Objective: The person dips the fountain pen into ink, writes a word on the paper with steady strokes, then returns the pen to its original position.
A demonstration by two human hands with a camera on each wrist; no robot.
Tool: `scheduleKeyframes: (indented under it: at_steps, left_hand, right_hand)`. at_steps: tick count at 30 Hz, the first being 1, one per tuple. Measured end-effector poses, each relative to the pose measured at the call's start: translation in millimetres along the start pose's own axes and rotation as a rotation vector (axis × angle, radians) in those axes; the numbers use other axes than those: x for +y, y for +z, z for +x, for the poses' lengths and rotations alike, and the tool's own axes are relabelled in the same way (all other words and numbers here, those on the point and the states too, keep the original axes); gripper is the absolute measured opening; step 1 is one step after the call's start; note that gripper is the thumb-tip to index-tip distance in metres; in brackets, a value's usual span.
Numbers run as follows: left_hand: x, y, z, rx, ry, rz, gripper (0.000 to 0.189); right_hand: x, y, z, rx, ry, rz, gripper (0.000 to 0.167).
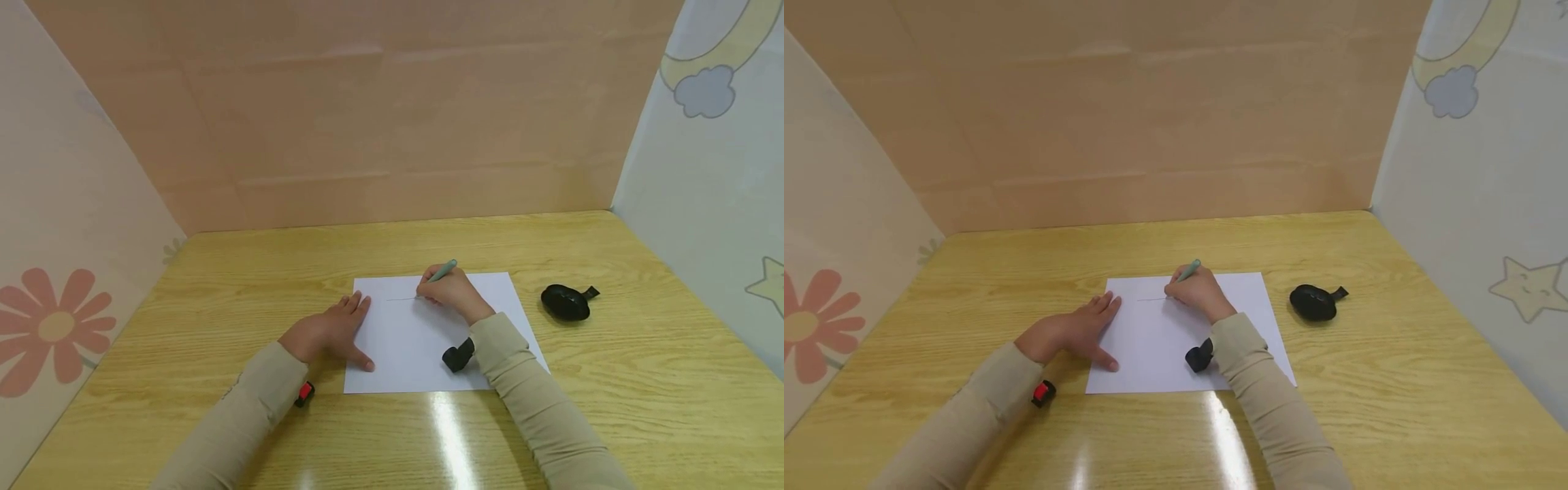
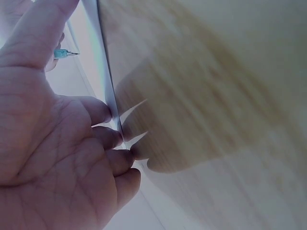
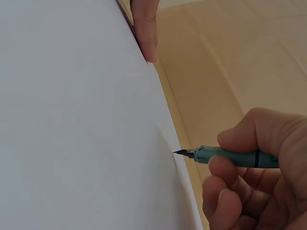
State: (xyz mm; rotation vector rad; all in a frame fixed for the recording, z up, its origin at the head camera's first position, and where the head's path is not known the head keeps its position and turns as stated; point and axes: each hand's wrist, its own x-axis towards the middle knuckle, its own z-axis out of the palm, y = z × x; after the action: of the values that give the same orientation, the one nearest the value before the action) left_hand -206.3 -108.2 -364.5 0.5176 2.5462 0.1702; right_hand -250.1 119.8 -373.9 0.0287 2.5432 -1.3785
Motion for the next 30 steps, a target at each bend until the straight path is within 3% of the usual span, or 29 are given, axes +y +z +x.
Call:
scheduleKeyframes:
  at_steps: [30]
  left_hand:
    - [1.6,-1.3,-3.1,-0.014,0.021,-0.017,0.118]
  right_hand:
    - [10.6,-22.3,-6.3,-0.001,0.063,0.029,0.007]
